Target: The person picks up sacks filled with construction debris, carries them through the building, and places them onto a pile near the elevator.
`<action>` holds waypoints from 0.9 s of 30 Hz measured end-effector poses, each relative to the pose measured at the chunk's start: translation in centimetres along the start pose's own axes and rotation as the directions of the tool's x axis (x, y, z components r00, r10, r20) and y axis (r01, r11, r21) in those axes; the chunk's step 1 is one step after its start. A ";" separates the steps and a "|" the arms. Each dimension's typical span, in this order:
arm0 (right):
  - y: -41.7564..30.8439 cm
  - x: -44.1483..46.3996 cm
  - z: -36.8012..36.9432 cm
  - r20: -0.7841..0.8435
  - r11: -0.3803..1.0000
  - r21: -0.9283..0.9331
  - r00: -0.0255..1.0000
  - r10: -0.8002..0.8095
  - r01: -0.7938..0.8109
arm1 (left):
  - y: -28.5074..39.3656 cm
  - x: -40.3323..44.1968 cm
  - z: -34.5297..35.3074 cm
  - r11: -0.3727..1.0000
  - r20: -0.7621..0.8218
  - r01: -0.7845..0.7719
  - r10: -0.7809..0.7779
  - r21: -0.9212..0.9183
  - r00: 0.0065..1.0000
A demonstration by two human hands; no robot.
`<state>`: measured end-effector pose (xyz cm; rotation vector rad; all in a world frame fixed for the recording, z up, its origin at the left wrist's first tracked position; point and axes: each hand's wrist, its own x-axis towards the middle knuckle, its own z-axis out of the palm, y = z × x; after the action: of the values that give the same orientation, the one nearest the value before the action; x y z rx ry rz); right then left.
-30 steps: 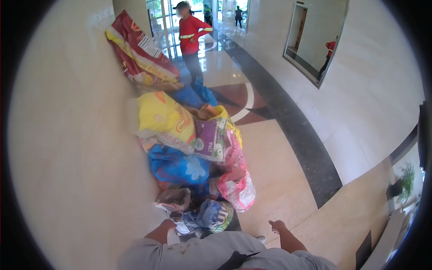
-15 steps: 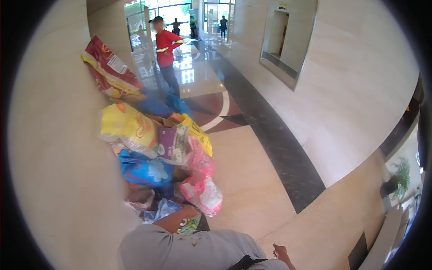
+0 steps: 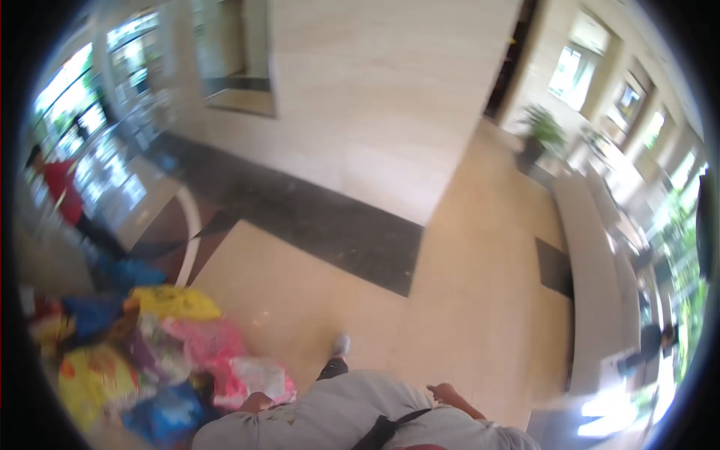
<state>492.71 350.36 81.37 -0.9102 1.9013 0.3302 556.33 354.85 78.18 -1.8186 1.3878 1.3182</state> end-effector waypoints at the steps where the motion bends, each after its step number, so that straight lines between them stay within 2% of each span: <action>1: -0.5 -0.4 -0.6 -0.040 0.994 0.111 0.999 0.024 -0.019 | 1.5 2.2 -3.5 0.998 -0.002 -0.028 0.028 0.056 1.000; 3: -1.9 -1.1 -2.9 -0.128 0.952 0.305 0.989 0.070 -0.028 | 5.2 7.2 -10.7 0.981 -0.021 -0.097 0.101 0.168 0.995; 6: -5.2 -0.5 -6.4 -0.112 0.920 0.369 0.976 0.187 -0.134 | 13.3 16.0 -23.2 0.895 -0.130 -0.198 0.269 0.399 0.954; 7: -6.4 0.2 -7.0 -0.173 0.901 0.427 0.970 0.170 -0.081 | 16.4 19.0 -27.2 0.883 -0.195 -0.212 0.316 0.420 0.928; 8: -6.7 1.7 -7.6 -0.234 0.881 0.473 0.959 0.163 -0.034 | 19.6 21.8 -31.1 0.875 -0.268 -0.236 0.370 0.422 0.889; 9: -6.8 2.3 -8.4 -0.295 0.860 0.511 0.942 0.161 0.013 | 24.5 20.4 -34.4 0.966 -0.471 -0.200 0.254 0.163 0.845; 10: -6.9 2.7 -8.6 -0.306 0.813 0.582 0.934 0.182 0.033 | 27.8 21.9 -37.5 0.876 -0.447 -0.257 0.438 0.409 0.780; 11: -7.9 2.8 -8.7 -0.313 0.759 0.649 0.929 0.199 0.056 | 30.7 23.1 -40.5 0.724 -0.378 -0.282 0.602 0.629 0.703; 12: -9.0 3.0 -8.7 -0.321 0.699 0.709 0.923 0.210 0.087 | 34.2 21.3 -42.5 0.810 -0.453 -0.332 0.556 0.484 0.697; 13: -9.6 3.2 -8.9 -0.282 0.740 0.671 0.938 0.203 0.042 | 39.2 16.3 -43.6 0.868 -0.522 -0.379 0.496 0.321 0.693; 15: -9.9 3.2 -8.8 -0.199 0.815 0.578 0.961 0.190 -0.042 | 45.2 16.7 -44.7 0.863 -0.437 -0.467 0.503 0.195 0.746; 17: -9.6 3.0 -7.9 -0.139 0.819 0.556 0.955 0.263 -0.145 | 49.2 16.7 -43.4 0.827 -0.354 -0.539 0.557 0.159 0.751; 18: -9.0 2.9 -7.4 -0.107 0.815 0.544 0.947 0.302 -0.199 | 50.7 13.8 -42.3 0.812 -0.291 -0.559 0.583 0.168 0.759; 19: -8.1 2.9 -7.3 -0.086 0.779 0.580 0.934 0.347 -0.236 | 51.1 14.1 -40.4 0.758 -0.327 -0.610 0.651 0.231 0.685; 21: -6.5 2.7 -7.2 -0.033 0.695 0.652 0.905 0.425 -0.303 | 51.0 17.3 -36.9 0.639 -0.120 -0.647 0.744 0.416 0.657; 22: -5.9 3.0 -7.5 -0.019 0.672 0.670 0.898 0.439 -0.314 | 50.1 20.5 -34.6 0.611 -0.011 -0.561 0.681 0.559 0.732; 23: -5.1 3.1 -8.1 -0.005 0.647 0.689 0.891 0.454 -0.326 | 48.7 24.3 -32.5 0.557 0.176 -0.509 0.543 0.656 0.821; 24: -4.0 3.4 -8.4 0.012 0.620 0.707 0.882 0.471 -0.341 | 47.4 21.9 -32.2 0.510 0.300 -0.584 0.535 0.631 0.790; 25: -2.7 4.7 -8.0 -0.008 0.617 0.716 0.881 0.473 -0.325 | 45.0 20.9 -32.7 0.087 0.539 -0.855 0.742 0.511 0.397; 26: -1.2 5.6 -8.1 -0.094 0.753 0.619 0.930 0.355 -0.225 | 44.2 20.0 -32.6 0.086 0.566 -0.868 0.726 0.489 0.391; 27: -2.2 3.8 -10.7 -0.046 0.698 0.646 0.897 0.440 -0.309 | 44.8 19.2 -32.4 0.233 0.541 -0.826 0.660 0.512 0.522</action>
<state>486.37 341.00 83.79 -0.0902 2.1742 -0.1775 528.15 303.66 81.40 -0.3414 2.3589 0.9783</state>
